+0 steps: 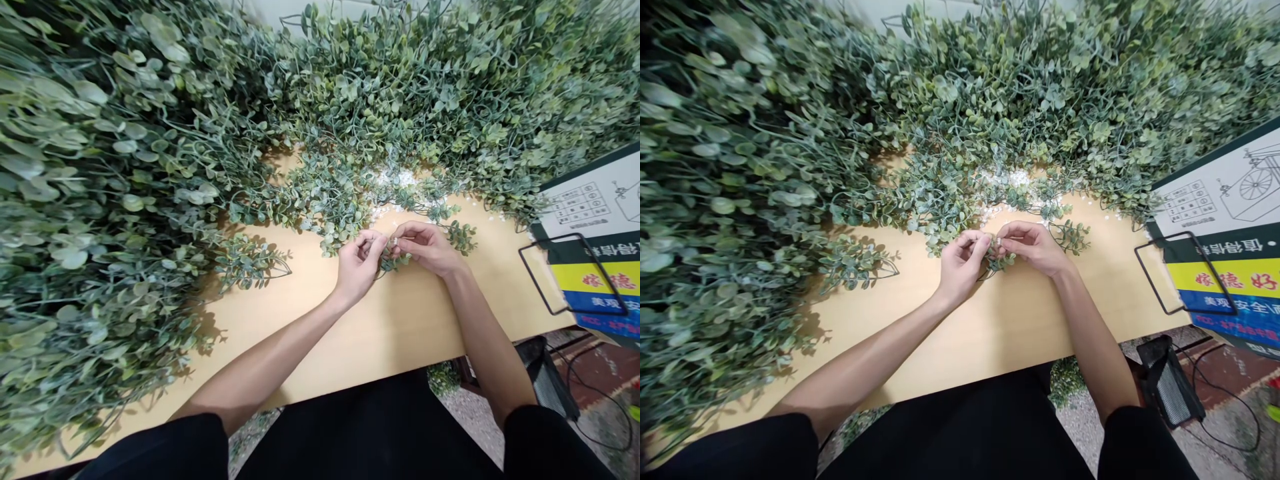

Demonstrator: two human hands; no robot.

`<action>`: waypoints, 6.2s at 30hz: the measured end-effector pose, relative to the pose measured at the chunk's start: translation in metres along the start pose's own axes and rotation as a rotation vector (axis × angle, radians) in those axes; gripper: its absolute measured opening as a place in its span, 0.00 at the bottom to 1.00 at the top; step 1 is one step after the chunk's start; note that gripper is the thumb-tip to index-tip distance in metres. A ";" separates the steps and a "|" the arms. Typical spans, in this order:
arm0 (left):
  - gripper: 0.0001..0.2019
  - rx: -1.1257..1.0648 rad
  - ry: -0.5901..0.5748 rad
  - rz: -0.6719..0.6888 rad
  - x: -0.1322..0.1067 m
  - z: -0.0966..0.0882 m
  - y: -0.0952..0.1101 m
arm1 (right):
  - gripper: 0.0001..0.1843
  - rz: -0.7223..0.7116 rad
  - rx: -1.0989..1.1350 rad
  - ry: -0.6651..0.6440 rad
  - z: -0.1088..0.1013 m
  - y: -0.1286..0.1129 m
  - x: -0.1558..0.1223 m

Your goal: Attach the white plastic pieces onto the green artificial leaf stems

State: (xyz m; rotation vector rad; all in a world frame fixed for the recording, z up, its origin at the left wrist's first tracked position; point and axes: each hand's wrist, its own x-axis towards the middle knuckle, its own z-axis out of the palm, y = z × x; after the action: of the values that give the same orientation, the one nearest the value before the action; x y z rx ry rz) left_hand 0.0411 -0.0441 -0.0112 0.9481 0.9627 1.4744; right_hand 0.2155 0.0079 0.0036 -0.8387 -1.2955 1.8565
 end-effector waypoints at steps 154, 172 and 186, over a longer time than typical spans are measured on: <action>0.17 -0.054 -0.199 -0.134 0.004 -0.012 -0.001 | 0.10 0.008 0.013 -0.027 0.000 0.010 0.001; 0.18 -0.007 -0.186 -0.114 0.003 -0.009 0.004 | 0.09 -0.022 0.014 -0.032 0.001 0.013 0.000; 0.17 -0.099 -0.143 -0.109 0.005 -0.008 -0.002 | 0.06 -0.105 0.024 0.042 0.002 0.004 0.002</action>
State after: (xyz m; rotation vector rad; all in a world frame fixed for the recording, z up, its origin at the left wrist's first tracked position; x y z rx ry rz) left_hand 0.0339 -0.0396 -0.0161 0.9025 0.8169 1.3322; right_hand 0.2124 0.0078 0.0000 -0.7784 -1.2642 1.7597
